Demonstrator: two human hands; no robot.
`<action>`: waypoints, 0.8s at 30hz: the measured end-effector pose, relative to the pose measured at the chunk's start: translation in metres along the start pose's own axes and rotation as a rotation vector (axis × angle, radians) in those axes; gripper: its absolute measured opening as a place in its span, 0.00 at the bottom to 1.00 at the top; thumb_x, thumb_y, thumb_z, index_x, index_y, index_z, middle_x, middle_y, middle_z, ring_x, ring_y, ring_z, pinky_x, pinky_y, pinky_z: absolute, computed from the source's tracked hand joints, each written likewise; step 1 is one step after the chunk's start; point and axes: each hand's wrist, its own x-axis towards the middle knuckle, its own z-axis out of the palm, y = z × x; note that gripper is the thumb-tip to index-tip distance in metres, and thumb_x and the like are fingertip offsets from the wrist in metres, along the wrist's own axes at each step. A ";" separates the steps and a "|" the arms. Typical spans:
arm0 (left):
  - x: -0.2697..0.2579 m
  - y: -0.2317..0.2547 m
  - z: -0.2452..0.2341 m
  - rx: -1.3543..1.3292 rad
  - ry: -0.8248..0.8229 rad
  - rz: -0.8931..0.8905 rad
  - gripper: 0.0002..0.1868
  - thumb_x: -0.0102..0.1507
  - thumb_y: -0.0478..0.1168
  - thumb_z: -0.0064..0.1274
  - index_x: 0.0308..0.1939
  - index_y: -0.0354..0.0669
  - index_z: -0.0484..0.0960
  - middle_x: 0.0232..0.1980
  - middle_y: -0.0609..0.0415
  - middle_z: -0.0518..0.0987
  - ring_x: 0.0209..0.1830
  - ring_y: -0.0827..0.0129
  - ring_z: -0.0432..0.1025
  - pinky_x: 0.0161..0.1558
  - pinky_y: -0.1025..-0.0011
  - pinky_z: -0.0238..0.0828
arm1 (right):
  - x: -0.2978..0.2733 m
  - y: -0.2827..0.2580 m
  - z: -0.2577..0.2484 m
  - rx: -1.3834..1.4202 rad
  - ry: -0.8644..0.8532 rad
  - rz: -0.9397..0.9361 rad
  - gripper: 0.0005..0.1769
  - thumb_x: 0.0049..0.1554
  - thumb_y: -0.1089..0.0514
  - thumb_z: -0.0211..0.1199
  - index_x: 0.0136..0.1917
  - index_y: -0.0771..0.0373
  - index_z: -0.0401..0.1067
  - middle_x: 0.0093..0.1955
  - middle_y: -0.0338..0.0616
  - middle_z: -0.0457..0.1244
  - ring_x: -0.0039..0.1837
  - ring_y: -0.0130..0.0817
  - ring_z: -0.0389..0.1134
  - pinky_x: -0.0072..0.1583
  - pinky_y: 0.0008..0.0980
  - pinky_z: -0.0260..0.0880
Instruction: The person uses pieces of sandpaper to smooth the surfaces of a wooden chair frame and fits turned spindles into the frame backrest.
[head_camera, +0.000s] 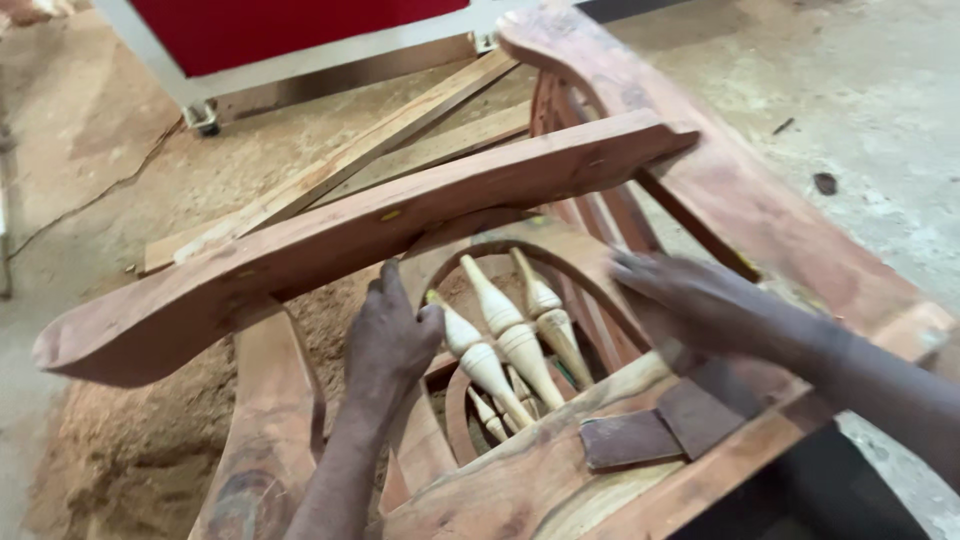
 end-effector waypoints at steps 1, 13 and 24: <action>-0.001 0.000 -0.002 -0.001 0.013 0.011 0.43 0.58 0.47 0.48 0.75 0.32 0.56 0.59 0.28 0.75 0.53 0.40 0.76 0.56 0.48 0.74 | 0.020 0.007 0.002 0.021 0.223 -0.226 0.31 0.52 0.62 0.59 0.69 0.69 0.65 0.69 0.62 0.62 0.68 0.57 0.65 0.66 0.47 0.67; 0.000 0.000 -0.001 -0.045 -0.029 -0.050 0.43 0.58 0.47 0.48 0.76 0.36 0.57 0.61 0.31 0.74 0.56 0.39 0.74 0.57 0.46 0.72 | -0.067 -0.013 -0.014 0.047 -0.158 0.069 0.57 0.36 0.66 0.61 0.81 0.64 0.53 0.82 0.51 0.54 0.77 0.48 0.58 0.71 0.42 0.61; -0.002 -0.002 -0.003 -0.048 0.026 0.041 0.44 0.57 0.49 0.47 0.75 0.33 0.56 0.62 0.29 0.72 0.55 0.39 0.74 0.57 0.48 0.73 | 0.074 0.019 0.009 0.091 0.073 -0.056 0.18 0.59 0.59 0.60 0.61 0.66 0.70 0.64 0.57 0.66 0.57 0.58 0.69 0.56 0.50 0.69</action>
